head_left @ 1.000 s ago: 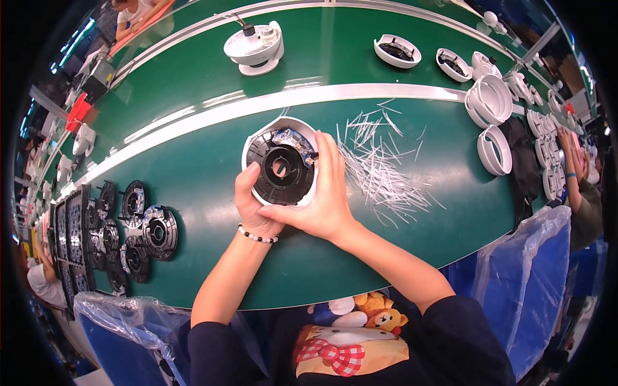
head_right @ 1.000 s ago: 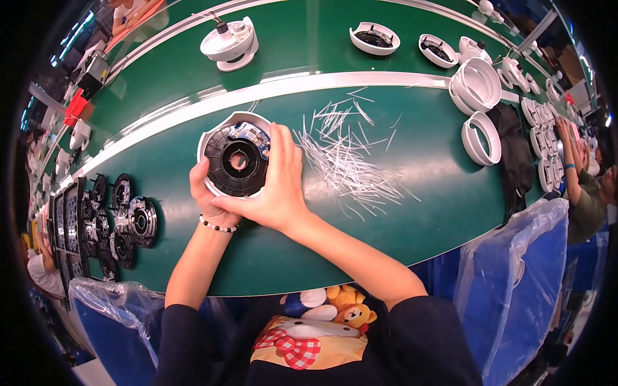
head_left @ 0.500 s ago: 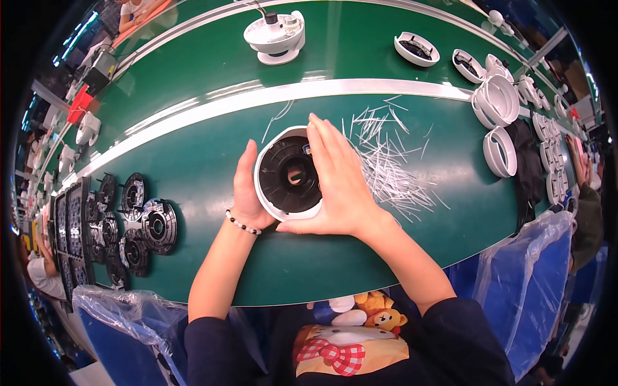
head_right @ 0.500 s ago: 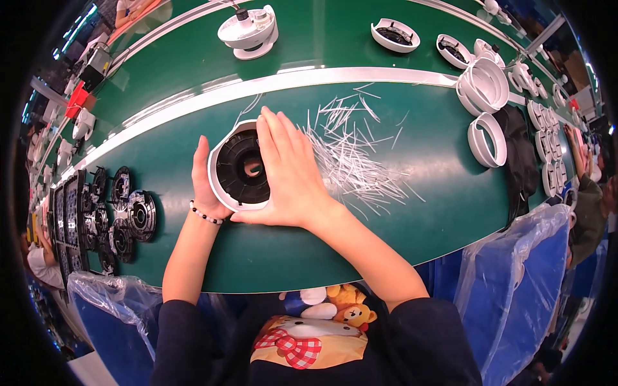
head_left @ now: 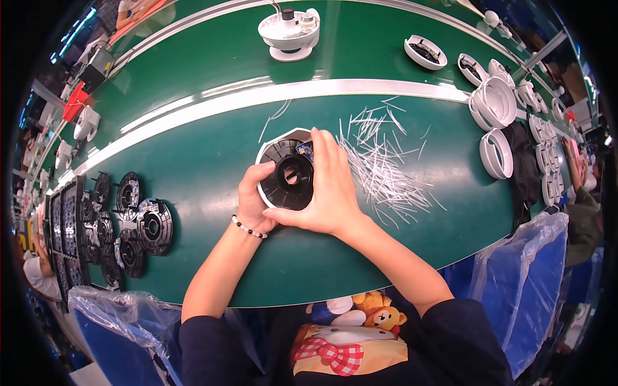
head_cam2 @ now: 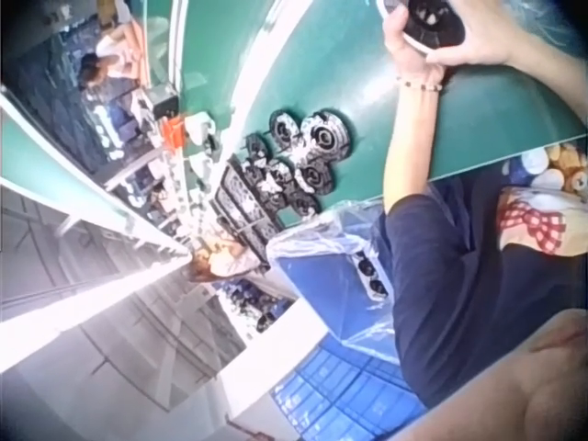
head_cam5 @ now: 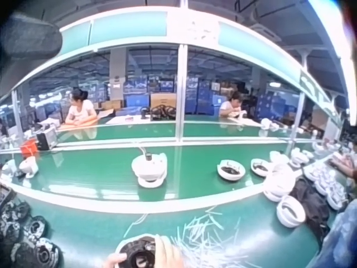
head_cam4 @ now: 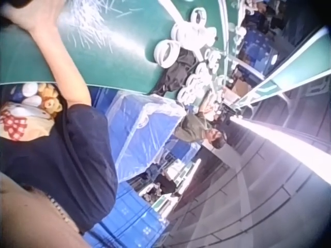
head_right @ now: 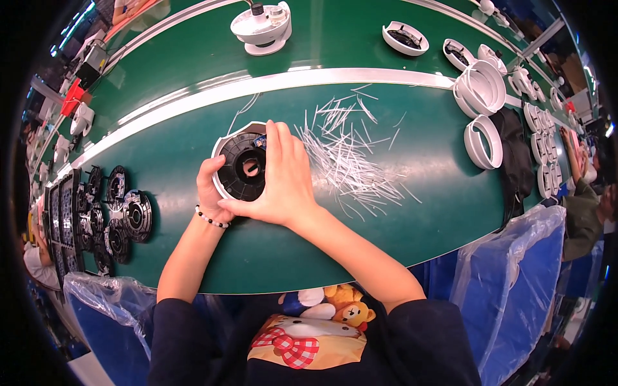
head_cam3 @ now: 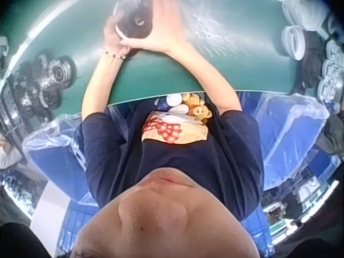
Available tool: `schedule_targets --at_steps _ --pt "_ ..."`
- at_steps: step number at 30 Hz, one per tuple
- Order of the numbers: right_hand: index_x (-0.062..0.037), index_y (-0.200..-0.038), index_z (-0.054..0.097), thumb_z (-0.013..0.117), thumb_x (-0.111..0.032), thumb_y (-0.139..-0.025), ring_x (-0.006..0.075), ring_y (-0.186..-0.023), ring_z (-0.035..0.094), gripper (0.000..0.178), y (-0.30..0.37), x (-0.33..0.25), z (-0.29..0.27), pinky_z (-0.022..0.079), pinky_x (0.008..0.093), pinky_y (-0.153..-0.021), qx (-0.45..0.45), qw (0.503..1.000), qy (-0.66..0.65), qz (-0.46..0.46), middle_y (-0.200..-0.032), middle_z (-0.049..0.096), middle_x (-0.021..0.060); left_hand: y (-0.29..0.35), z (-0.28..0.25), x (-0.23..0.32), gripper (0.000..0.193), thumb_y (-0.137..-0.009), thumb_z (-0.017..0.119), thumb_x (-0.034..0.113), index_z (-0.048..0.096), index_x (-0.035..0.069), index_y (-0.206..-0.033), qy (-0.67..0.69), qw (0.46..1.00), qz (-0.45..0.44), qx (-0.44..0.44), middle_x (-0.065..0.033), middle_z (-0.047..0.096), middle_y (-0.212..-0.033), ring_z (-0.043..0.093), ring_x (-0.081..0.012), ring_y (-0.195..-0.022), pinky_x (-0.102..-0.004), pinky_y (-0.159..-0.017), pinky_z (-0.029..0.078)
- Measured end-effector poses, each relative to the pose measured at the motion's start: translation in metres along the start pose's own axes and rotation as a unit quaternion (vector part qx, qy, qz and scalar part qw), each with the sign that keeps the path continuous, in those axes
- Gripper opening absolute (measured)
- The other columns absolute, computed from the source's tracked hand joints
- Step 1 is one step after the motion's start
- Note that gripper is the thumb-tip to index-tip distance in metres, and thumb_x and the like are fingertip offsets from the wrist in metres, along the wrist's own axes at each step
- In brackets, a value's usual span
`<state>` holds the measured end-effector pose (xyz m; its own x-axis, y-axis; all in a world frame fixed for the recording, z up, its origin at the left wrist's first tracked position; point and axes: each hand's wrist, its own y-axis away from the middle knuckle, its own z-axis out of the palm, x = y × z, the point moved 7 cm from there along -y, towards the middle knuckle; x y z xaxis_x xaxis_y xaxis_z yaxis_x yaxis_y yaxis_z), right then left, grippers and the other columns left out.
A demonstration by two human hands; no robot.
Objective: Assemble light fixture components by fitting plastic housings onto internal electronic units on a production line.
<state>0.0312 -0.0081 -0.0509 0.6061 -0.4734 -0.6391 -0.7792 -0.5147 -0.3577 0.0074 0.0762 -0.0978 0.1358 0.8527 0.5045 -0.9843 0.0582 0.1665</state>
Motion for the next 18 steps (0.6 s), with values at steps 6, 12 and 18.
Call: schedule_targets --at_steps 6,12,18 --pt "0.006 -0.123 0.017 0.072 -0.047 -0.047 0.037 -0.108 0.032 0.108 0.005 -0.008 0.002 0.026 0.045 -0.091 0.068 0.998 -0.012 0.002 -0.121 0.028 0.0232 0.005 0.01 0.012 0.053 -0.07 0.046 0.018 0.034 0.002 -0.119 -0.029 0.995 0.092 0.004 -0.0141 0.048 -0.109 0.049 -0.0241 -0.099 -0.0357 -0.087 0.04" --pt "0.0048 -0.125 0.019 0.071 -0.05 -0.05 0.0384 -0.113 0.028 0.106 0.006 -0.01 -0.007 0.023 0.0469 -0.093 0.107 0.991 -0.018 -0.079 -0.126 0.025 0.024 0.003 0.011 0.014 0.053 -0.071 0.046 0.018 0.034 0.004 -0.12 -0.01 0.993 0.11 0.04 -0.0137 0.049 -0.108 0.05 -0.0247 -0.098 -0.0369 -0.086 0.04" --pt "-0.0048 -0.123 0.032 0.071 -0.039 -0.058 0.0393 -0.122 0.017 0.083 0.012 0.004 -0.06 0.016 0.0476 -0.098 0.106 0.985 -0.021 -0.132 -0.132 0.02 0.0215 -0.012 -0.027 0.051 0.037 -0.074 0.045 0.024 0.047 0.004 -0.106 0.028 0.986 0.087 0.138 -0.015 0.051 -0.109 0.05 -0.029 -0.101 -0.0417 -0.087 0.041"
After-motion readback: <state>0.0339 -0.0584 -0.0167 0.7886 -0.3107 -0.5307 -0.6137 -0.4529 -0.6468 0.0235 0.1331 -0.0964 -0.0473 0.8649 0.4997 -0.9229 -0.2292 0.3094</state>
